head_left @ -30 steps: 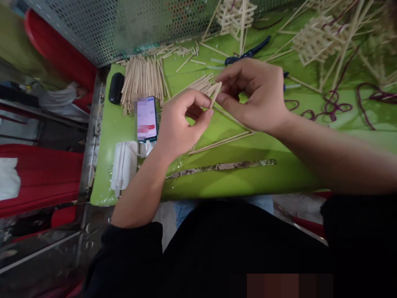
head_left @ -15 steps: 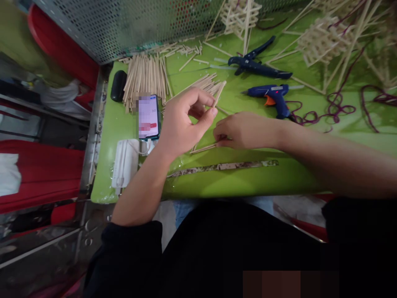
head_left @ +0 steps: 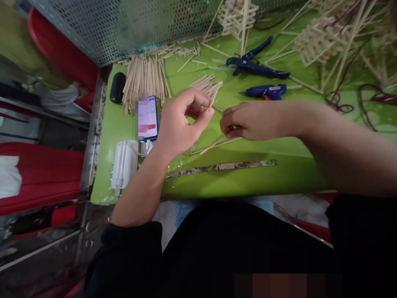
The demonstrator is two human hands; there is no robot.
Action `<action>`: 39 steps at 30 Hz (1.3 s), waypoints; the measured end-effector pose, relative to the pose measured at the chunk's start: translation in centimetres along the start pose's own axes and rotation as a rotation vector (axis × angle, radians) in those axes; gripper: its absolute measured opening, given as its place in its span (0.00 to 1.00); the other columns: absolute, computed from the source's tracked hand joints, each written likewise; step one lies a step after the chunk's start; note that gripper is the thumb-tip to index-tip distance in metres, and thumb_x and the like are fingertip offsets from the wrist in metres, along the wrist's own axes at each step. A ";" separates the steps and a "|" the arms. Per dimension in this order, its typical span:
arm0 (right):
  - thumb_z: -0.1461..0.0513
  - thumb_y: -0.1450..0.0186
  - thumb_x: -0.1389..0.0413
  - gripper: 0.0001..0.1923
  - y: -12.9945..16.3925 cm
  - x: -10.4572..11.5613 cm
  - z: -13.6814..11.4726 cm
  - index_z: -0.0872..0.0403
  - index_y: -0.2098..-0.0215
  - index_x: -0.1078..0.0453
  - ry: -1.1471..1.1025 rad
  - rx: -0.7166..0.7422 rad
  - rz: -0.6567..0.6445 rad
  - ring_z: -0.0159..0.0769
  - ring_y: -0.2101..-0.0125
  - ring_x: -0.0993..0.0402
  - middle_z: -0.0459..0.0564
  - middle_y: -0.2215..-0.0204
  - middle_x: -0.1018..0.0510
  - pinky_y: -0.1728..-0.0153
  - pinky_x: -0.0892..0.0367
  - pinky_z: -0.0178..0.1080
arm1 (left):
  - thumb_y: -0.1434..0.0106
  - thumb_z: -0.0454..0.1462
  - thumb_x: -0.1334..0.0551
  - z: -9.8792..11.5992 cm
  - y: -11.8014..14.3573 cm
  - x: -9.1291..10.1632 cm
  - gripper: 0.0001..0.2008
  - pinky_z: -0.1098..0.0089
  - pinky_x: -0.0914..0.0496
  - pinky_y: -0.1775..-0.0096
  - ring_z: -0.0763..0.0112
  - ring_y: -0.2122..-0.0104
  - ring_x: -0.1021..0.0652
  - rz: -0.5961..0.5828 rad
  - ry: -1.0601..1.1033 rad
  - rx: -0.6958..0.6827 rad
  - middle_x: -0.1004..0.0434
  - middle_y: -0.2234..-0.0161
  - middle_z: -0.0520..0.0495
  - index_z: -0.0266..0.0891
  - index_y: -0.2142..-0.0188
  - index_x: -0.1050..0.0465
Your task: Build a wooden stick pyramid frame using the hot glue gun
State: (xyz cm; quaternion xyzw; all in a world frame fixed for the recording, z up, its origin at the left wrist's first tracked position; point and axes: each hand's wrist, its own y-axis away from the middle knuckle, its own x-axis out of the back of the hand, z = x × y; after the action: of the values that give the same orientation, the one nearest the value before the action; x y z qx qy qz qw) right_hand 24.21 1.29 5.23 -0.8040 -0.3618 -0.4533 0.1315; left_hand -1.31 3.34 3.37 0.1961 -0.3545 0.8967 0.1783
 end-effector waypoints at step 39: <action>0.58 0.29 0.36 0.12 0.9 -0.2 -1.5 0.50 0.49 0.18 -0.710 0.102 0.531 0.33 0.78 0.33 0.44 0.77 0.22 0.75 0.39 0.39 | 0.26 0.49 0.31 -0.7 0.0 -0.4 0.12 0.65 0.15 0.59 0.70 0.61 0.15 -0.002 0.051 -0.075 0.18 0.59 0.50 0.46 0.53 0.22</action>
State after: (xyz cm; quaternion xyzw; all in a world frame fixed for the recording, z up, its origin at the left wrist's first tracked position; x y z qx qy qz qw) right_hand 23.82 -0.30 6.01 -0.9673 -0.1874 -0.0811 0.1506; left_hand -1.14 3.82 2.72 0.1666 -0.3830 0.8873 0.1955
